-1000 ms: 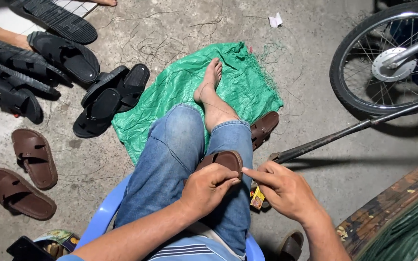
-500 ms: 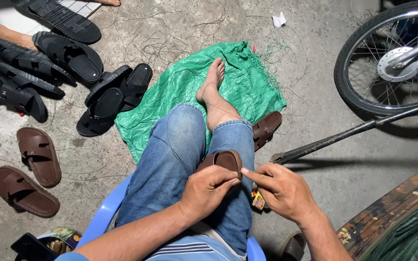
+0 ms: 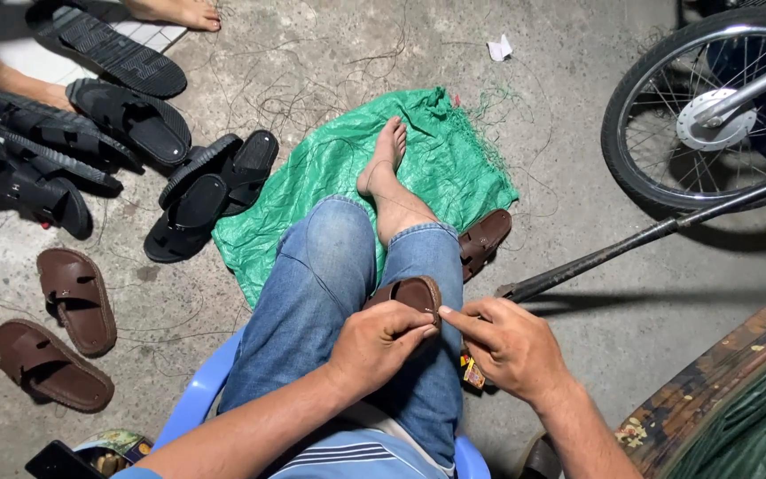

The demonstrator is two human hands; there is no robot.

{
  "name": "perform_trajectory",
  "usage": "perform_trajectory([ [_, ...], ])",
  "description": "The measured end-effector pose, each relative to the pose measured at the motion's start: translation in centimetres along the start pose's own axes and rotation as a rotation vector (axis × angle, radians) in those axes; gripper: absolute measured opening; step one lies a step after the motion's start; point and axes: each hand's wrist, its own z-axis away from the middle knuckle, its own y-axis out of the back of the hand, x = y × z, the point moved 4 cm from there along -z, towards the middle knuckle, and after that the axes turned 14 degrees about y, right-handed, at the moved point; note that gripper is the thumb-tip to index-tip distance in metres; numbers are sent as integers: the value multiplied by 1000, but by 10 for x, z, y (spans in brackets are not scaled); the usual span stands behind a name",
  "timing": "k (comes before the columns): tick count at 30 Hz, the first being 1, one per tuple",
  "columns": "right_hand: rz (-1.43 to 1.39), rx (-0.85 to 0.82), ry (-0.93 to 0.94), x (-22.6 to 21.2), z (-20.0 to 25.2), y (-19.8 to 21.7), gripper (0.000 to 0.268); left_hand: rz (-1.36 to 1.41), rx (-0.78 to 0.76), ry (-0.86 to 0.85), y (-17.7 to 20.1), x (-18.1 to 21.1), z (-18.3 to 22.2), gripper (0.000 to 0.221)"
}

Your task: Hand-stitching the upper part of a leather sandal to its sole using a needle and thread.

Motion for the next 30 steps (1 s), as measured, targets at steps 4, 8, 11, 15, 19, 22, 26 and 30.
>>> perform_trajectory([
  [4,-37,-46,-5,-10,-4,7,48,-345,-376,215,23,13,-14,15],
  [8,-44,-145,-42,-7,-1,7,54,-677,-555,230,49,27,-36,28],
  [11,-68,-211,-79,-10,-3,7,55,-113,-634,361,41,25,-36,9],
  [15,-80,-188,-96,-12,-7,11,48,582,-689,900,18,23,-23,21],
  [19,-99,-183,-98,-9,1,4,59,-266,-380,284,22,19,-37,11],
  [22,-84,-131,-86,-11,1,4,56,-440,-552,415,19,30,-38,21],
  [26,-55,-333,-212,-18,-12,26,49,-200,-620,380,6,25,-39,41],
  [30,-6,-873,-613,-7,4,56,57,71,-647,716,2,-4,-38,34],
])
